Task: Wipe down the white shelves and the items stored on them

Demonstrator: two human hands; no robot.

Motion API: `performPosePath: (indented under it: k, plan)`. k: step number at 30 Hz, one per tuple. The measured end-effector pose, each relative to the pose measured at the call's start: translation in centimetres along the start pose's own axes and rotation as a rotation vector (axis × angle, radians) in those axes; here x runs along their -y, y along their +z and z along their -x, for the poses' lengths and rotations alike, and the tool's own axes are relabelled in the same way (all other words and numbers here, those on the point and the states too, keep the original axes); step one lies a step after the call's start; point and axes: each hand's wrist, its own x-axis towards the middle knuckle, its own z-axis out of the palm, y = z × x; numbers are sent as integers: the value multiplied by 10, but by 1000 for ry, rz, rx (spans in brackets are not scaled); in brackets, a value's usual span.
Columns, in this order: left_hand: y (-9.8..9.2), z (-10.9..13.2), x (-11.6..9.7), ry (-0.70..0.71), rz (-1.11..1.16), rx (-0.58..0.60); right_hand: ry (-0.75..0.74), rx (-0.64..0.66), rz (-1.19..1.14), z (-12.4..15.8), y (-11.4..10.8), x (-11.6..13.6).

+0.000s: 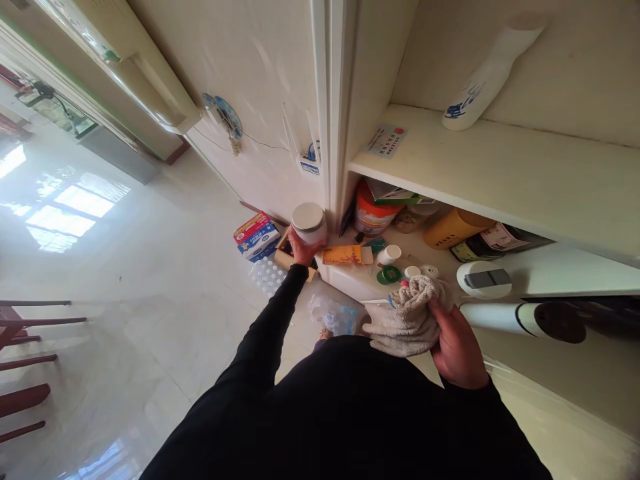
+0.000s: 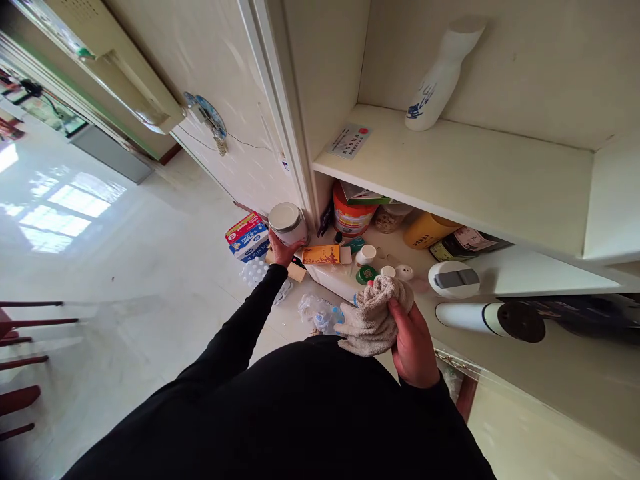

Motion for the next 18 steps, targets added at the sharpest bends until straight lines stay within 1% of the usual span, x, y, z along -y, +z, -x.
performPosePath:
  k: [6, 9, 14, 18]
  plan:
    - [-1, 5, -2, -30, -1, 18, -1, 21, 4, -4, -2, -1]
    - [-3, 10, -7, -19, -1, 38, 8, 36, 2, -5, -4, 1]
    - [-6, 18, -18, -30, 21, 89, -25, 44, 6, -8, -6, -2]
    - [-6, 18, -20, -28, 28, 76, -29, 50, -2, -9, -8, -6]
